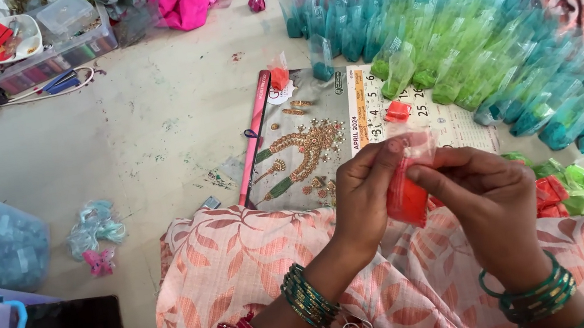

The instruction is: The person packages and seals small items into plastic bags using a stapler.

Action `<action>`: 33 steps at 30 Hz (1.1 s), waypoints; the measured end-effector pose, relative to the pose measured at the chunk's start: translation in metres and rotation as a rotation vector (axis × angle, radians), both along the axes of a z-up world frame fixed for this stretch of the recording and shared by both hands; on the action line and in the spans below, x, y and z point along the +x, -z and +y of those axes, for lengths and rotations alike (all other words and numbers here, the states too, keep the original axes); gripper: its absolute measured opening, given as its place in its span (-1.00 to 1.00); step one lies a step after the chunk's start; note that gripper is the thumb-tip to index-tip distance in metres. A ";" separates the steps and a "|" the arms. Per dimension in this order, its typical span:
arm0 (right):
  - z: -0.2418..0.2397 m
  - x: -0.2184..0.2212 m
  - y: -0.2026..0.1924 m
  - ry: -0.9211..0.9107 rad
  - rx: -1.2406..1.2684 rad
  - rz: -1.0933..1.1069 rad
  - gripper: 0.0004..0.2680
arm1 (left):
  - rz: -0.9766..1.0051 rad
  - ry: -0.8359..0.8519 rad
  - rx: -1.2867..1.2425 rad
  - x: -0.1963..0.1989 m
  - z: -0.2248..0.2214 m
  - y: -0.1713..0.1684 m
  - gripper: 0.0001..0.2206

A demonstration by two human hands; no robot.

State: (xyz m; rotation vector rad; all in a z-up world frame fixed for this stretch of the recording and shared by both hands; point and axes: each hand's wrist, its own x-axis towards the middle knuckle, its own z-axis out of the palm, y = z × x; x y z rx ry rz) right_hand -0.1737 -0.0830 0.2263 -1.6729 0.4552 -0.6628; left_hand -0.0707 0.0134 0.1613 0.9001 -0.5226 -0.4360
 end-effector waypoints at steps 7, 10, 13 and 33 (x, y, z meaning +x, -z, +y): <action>-0.005 -0.001 0.002 -0.049 0.027 -0.128 -0.90 | 0.031 0.142 -0.026 -0.002 0.005 -0.013 -0.69; -0.006 -0.001 -0.003 -0.044 0.006 -0.124 -0.91 | 0.079 0.165 -0.034 0.001 0.003 -0.001 -0.71; -0.010 0.000 -0.004 0.000 -0.006 -0.096 -0.92 | 0.086 0.143 0.010 0.004 0.007 -0.009 -0.76; -0.031 0.015 0.016 -0.232 0.444 -0.147 -0.85 | -0.013 0.030 0.069 0.018 0.014 -0.008 -0.87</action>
